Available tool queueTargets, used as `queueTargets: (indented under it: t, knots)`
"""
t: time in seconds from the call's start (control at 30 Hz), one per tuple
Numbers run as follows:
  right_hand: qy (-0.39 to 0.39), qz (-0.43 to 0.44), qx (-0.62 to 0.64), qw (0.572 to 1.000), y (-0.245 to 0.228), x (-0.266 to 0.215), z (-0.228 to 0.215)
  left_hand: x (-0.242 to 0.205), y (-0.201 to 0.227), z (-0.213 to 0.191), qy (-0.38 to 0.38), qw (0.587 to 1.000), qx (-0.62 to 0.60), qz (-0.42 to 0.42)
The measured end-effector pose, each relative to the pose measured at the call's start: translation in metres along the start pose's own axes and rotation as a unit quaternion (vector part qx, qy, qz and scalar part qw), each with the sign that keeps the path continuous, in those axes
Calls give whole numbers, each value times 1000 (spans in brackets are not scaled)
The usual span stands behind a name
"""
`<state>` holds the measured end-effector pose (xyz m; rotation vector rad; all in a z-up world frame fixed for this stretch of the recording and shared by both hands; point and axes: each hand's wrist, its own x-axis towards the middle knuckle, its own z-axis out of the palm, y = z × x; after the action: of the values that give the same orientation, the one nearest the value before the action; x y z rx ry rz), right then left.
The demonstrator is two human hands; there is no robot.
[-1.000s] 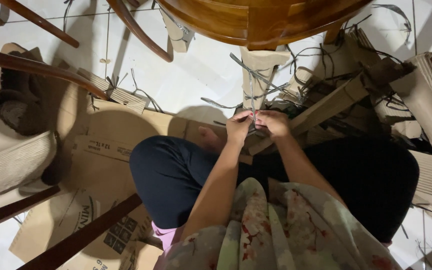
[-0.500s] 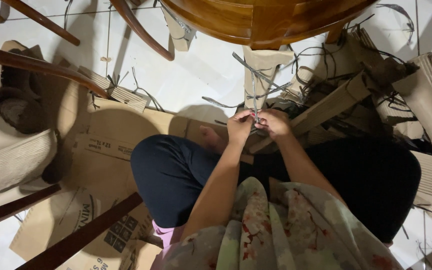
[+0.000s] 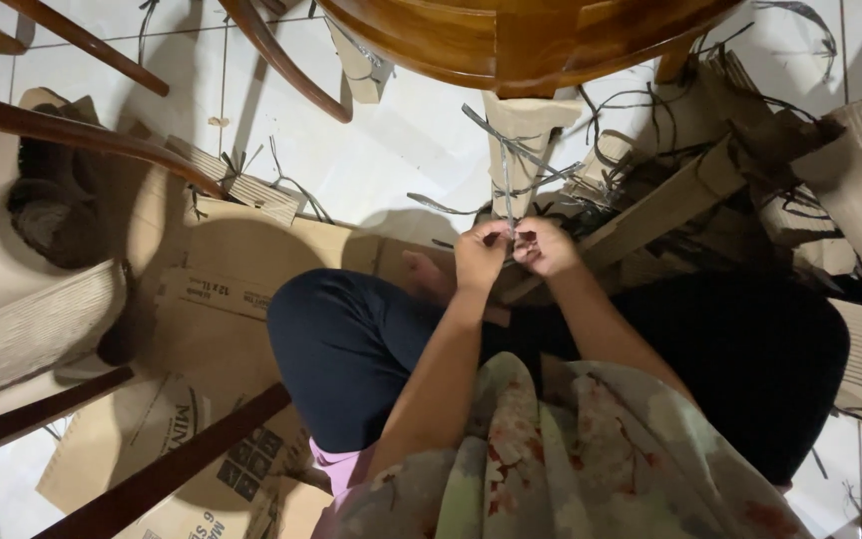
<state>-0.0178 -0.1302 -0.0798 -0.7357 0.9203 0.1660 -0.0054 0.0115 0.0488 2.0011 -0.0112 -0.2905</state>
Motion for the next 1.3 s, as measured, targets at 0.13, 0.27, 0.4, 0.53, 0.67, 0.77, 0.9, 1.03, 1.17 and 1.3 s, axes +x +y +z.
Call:
queueTargets:
  t: [0.13,0.27,0.4,0.53,0.67,0.77,0.9,1.03,1.17,1.3]
  knots:
    - [-58,81,24,995,-32,-39,12,12,-24,11,-1,1000,-21,-7]
    - [-94,133,16,986,-43,-48,13,14,-27,13,-5,998,-51,-23]
    - [-102,159,23,982,-48,-49,12,13,-29,16,1,997,-74,-36]
    - [-109,180,29,977,-47,-47,9,15,-36,18,-12,996,-81,-37]
    - [-103,164,19,981,-52,-63,15,11,-27,12,-53,997,-59,-13]
    - [-114,155,0,981,-53,-74,19,11,-32,12,-74,997,-33,-11]
    - [-153,163,-28,974,-58,-91,26,17,-49,21,-88,994,-36,-51]
    - [-178,143,-39,973,-55,-84,13,8,-40,20,-100,987,-75,-97]
    - [-197,99,-76,972,-41,-51,-3,2,-48,28,-80,974,-168,-128]
    - [-162,48,-81,982,-29,-41,-3,9,-70,43,-60,943,-262,-195]
